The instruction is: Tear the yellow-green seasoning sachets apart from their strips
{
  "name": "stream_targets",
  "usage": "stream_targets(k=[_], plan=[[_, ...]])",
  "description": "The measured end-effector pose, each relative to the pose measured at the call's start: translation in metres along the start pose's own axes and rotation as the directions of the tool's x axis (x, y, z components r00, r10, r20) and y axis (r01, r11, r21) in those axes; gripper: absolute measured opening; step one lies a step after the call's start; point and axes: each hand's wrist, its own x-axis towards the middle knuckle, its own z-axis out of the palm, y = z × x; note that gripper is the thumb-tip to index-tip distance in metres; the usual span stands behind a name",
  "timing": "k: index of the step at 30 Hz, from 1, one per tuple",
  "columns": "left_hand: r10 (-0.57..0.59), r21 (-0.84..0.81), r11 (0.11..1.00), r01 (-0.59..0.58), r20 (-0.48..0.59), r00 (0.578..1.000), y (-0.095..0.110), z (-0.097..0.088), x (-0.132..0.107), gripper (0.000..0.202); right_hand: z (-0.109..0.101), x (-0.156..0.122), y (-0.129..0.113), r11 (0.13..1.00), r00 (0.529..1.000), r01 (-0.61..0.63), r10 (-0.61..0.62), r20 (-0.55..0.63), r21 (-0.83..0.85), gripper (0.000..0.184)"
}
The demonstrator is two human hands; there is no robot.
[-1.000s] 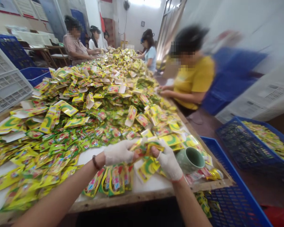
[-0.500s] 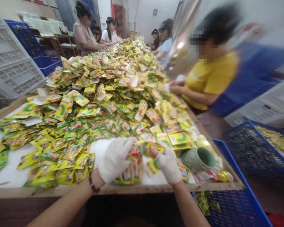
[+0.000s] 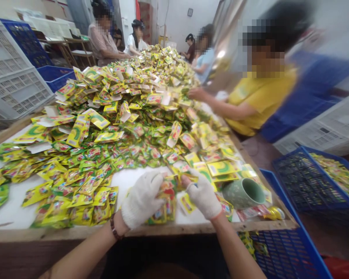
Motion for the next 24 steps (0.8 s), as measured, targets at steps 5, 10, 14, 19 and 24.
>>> stream_targets(k=[5,10,14,19,24], plan=[[0.004,-0.025,1.000,-0.006,-0.050,0.999,0.002,0.001,0.001,0.047,0.001,0.000,-0.002,0.981,0.981,0.138,-0.154,-0.116,-0.135,0.035],[-0.008,-0.019,1.000,0.007,-0.079,0.997,0.004,0.001,0.006,0.045,-0.001,-0.002,-0.010,0.917,0.939,0.329,-0.343,-0.026,-0.225,0.029],[0.106,0.056,0.993,-0.103,-0.053,0.993,0.001,0.005,0.003,0.047,-0.011,0.001,-0.011,0.956,0.962,0.274,-0.272,0.032,-0.108,0.020],[0.163,0.086,0.984,-0.156,-0.081,0.983,-0.004,0.007,0.005,0.051,-0.013,0.007,-0.015,0.988,0.987,0.108,-0.121,0.109,0.113,0.022],[0.183,0.116,0.978,-0.173,-0.089,0.979,-0.007,-0.001,0.016,0.057,-0.014,0.008,-0.014,0.945,0.978,-0.001,-0.067,0.197,0.328,0.021]])
